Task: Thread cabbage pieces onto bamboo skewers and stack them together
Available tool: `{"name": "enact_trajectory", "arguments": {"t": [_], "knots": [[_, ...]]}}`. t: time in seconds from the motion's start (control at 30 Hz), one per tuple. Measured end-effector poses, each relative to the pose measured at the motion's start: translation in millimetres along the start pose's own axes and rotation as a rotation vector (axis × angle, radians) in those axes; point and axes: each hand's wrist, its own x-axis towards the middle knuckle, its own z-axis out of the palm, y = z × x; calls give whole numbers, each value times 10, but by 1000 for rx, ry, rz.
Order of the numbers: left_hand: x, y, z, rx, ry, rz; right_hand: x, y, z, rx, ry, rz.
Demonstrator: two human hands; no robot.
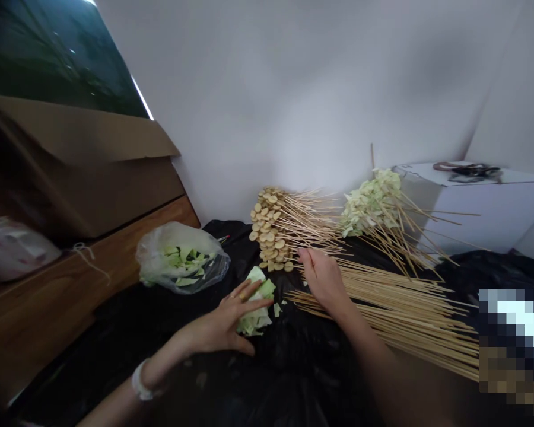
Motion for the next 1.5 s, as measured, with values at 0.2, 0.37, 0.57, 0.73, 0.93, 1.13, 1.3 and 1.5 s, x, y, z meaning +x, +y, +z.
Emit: {"name": "enact_trajectory", "arguments": {"t": [0.2,0.37,0.57,0.73,0.93,1.13,1.3,1.5], "knots": [[289,-59,-437,-329,347,15,-70,-39,127,-93,-108,-85],[565,-439,20,-374,777,-217,-208,-86,341,-124,-271,-164],[453,-520,157,-413,776,-219,-393,-83,569,-93,-430,-357],[417,-409,127,-410,820,-206,-430,-102,589,14,-396,-341],[400,-334,144,-407,831,-96,-428,-288,511,99,-409,-321],[355,-237,82,-412,782,-8,-411,-318,500,225,-408,-141],[329,-141,65,-335,594,11,-356,-289,467,386,-462,58],[413,-298,74,-672,864,-124,-393,-137,567,310,-335,-48]]}}
